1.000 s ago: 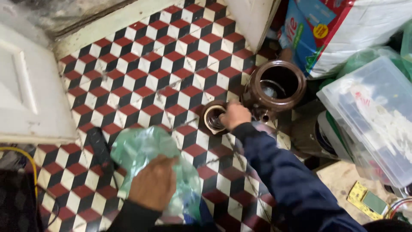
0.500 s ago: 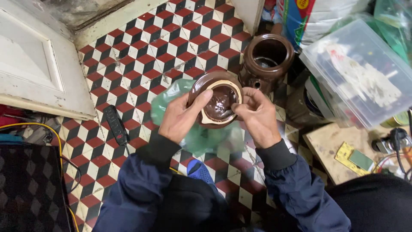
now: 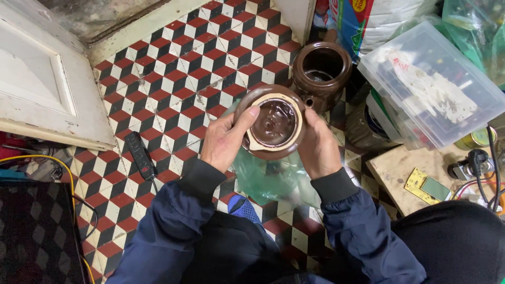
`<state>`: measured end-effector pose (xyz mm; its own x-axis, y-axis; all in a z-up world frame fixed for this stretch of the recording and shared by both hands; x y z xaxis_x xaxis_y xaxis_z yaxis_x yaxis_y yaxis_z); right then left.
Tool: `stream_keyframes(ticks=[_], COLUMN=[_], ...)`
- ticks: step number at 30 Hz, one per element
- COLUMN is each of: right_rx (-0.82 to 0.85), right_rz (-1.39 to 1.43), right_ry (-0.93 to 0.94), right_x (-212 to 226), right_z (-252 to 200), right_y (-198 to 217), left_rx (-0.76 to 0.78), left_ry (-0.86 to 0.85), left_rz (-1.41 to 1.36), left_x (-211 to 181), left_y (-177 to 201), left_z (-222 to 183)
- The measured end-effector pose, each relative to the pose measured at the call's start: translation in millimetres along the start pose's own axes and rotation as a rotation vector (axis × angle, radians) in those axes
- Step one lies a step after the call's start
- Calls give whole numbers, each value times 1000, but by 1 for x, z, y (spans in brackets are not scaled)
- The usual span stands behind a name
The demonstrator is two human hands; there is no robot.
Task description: The person places a brown ceramic teapot into a green plastic bag and then handles small paper slips and a white electronic component by hand.
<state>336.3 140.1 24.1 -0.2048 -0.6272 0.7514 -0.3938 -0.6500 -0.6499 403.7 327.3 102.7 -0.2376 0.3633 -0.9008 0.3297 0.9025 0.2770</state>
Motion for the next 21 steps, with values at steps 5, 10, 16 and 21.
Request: stream_keyframes(ticks=[5,10,16,21], right_rx=[-48,72,56,145], right_rz=[101,78,266,-131], right_ry=[-86,-91,11,108], right_x=[-4,-3,-15,-37], right_z=[-2,-6,-19,-11], right_y=[-2,-3,-6,9], left_rx=[13,43,235,313], left_ry=[59,158,430,507], left_rz=[9,-141,-692,-682], left_x=[10,9,-21,-12], left_y=[-1,-4,-12,-7], left_z=[14,16,-2,1])
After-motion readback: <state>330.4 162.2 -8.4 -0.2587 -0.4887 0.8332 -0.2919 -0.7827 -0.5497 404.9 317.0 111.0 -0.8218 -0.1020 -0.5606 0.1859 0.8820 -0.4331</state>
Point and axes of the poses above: each hand's wrist, its own z-axis towards the middle knuckle, its own y-axis out of the back of the hand, x = y × z, the point moved 1 cm from there along z, towards the middle knuckle, and after that the axes turned 8 degrees about y, right-handed, at the moved point
